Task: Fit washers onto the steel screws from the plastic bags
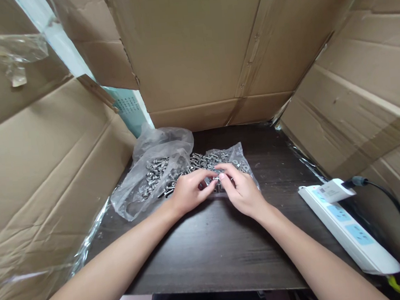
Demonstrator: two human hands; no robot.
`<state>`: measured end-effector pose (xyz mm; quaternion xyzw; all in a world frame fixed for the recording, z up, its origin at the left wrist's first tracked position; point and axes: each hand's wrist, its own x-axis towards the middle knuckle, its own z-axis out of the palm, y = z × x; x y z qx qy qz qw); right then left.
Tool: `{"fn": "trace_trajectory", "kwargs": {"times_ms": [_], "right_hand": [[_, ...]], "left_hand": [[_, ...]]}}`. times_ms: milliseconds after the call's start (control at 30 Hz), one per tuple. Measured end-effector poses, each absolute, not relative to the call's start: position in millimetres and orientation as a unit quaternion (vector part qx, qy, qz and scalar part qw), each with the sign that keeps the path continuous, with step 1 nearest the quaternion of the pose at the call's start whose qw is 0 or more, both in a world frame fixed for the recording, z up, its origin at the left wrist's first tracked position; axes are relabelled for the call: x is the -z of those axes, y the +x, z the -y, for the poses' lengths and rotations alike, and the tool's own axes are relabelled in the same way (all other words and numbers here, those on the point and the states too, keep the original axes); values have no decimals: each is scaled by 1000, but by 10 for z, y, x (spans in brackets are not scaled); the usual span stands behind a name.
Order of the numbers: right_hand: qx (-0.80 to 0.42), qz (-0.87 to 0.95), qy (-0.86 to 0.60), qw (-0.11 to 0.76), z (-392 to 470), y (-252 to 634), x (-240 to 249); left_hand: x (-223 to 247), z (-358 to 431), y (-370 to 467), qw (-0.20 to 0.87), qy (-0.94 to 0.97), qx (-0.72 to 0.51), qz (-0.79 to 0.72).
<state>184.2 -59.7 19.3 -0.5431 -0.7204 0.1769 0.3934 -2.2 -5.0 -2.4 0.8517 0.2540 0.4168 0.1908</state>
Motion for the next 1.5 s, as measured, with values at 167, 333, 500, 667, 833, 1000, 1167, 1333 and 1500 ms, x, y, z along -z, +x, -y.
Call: {"fn": "trace_trajectory", "kwargs": {"times_ms": [167,333,500,667,833,1000,1167,1333,1500], "right_hand": [[-175,730,-531,394,621,1850,-213],[-194,727,-543,372,624,1843,-203],[-153,720,-532,418,602,1843,-173],[-185,724,-539,388,604,1838,-172],[-153,723,-537,407,606,1831,-176],[-186,722,-542,388,605,1837,-184],[-172,721,-540,399,605,1829,-185],[-185,722,-546,384,608,1830,-191],[-174,721,-541,397,612,1826,-200]], "left_hand": [[31,43,-30,190,850,-423,-252],[37,39,-30,186,848,-423,-259],[37,40,-30,196,847,-420,-259],[41,35,-31,190,846,-423,-263],[40,39,-28,197,846,-422,-259],[44,38,-25,194,846,-423,-262],[34,39,-23,193,848,-419,-261],[19,45,-26,198,851,-415,-254],[23,43,-33,201,851,-411,-257]]}}
